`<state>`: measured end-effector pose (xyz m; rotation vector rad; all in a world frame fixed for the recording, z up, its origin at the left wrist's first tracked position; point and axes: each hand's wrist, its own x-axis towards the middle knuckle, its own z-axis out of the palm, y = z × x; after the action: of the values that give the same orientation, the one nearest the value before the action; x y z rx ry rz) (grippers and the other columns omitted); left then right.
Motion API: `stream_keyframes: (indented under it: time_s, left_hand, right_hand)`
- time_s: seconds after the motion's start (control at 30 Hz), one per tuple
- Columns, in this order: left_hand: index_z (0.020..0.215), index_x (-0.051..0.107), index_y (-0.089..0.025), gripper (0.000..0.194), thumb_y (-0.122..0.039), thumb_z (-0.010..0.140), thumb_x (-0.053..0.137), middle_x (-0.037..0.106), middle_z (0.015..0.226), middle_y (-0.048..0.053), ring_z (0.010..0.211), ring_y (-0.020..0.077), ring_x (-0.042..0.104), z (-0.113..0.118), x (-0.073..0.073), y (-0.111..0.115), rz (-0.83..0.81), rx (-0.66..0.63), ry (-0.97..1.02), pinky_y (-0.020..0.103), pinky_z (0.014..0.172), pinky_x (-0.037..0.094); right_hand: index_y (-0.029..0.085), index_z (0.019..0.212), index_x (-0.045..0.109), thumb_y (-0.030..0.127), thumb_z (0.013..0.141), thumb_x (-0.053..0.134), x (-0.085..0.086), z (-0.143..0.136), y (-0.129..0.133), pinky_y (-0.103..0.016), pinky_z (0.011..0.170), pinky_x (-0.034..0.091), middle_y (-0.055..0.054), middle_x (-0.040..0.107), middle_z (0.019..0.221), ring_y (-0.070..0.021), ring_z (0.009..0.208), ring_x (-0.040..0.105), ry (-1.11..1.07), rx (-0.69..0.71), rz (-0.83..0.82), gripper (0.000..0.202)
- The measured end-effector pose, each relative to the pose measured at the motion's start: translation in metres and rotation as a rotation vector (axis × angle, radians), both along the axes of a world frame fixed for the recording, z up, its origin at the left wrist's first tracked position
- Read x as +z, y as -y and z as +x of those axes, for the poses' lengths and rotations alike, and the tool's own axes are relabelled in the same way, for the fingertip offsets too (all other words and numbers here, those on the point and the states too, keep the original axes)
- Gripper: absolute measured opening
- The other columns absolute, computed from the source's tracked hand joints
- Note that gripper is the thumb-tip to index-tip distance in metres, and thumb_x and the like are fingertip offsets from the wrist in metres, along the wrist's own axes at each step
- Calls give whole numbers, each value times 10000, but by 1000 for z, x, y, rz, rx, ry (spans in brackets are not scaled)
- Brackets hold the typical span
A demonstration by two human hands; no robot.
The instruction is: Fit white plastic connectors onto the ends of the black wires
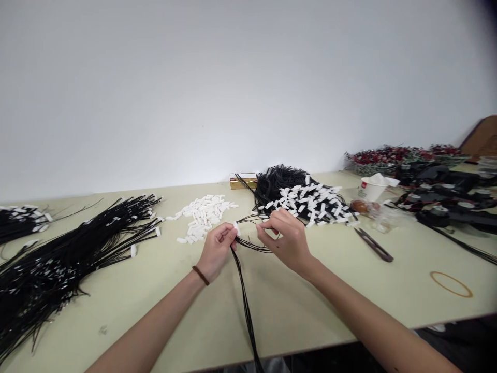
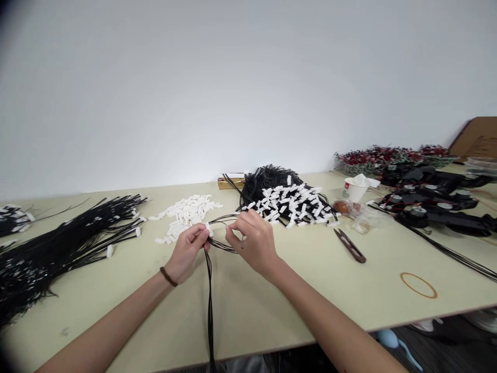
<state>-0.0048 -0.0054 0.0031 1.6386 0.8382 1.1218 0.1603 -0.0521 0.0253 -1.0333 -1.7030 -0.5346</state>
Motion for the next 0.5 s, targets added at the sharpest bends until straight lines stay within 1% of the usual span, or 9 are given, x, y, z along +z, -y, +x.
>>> stream_keyframes:
  time_s: [0.2,0.37,0.5]
  left_hand:
    - [677,507,-162,224,-368,762,528,469,498,-48,491,93,452,1,6,5,44,53,-52,220,528,350]
    - [673,507,-164,217,-362,763,520,472,500,-47,492,93,457,1,6,5,75,86,-61,219,526,355]
    - [669,505,-165,213,-356,763,518,469,504,-47,491,91,455,1,6,5,85,103,-66,218,525,357]
  right_hand:
    - [183,558,432,143,751,535,-1,-2,1,-230,508,281,30,365,514,-103,547,326,26,-21,27,222]
    - [182,557,442,145,746,540,-2,-3,2,-229,505,272,28,372,513,-104,544,323,48,-23,36,216]
    - [181,563,460,155,749,539,-1,-4,3,-228,500,265,27,382,517,-103,540,326,63,5,18,204]
